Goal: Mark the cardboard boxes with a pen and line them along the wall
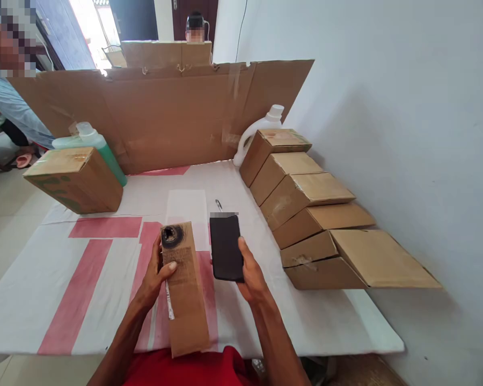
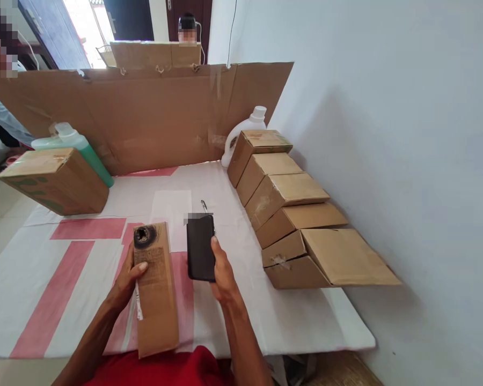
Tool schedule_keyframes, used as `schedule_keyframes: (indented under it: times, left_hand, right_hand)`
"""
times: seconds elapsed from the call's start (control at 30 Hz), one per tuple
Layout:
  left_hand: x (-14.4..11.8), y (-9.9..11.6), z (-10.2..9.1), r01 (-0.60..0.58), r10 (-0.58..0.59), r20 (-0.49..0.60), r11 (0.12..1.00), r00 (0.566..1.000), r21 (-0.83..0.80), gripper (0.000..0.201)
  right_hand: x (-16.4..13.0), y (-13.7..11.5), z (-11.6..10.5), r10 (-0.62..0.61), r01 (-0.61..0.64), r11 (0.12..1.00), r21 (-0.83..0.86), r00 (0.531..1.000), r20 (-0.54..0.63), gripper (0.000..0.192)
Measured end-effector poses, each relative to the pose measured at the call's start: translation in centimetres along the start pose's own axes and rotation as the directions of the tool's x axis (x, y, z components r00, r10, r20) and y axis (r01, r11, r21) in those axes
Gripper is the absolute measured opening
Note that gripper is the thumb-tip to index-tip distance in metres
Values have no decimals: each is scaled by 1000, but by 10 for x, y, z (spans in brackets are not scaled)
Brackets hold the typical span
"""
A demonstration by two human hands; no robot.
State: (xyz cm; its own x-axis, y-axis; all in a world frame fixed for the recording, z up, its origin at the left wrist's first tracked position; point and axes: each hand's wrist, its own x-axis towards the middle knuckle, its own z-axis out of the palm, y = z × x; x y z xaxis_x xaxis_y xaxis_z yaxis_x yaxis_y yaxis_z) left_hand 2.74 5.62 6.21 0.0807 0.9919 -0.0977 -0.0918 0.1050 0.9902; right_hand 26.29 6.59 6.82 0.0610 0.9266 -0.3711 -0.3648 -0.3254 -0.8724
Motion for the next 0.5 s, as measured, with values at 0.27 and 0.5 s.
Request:
schedule_keyframes:
  times: [0.27, 0.5]
  left_hand:
    - [22, -7, -6, 63, -61, -27, 995, 998, 81, 81]
    - [40, -26, -30, 73, -19, -163, 941, 986, 332, 85]
  right_hand:
    - [67, 40, -36, -267, 130, 795, -593, 952, -150, 52]
    - [58, 42, -30, -495, 234, 610, -757, 858, -134, 63]
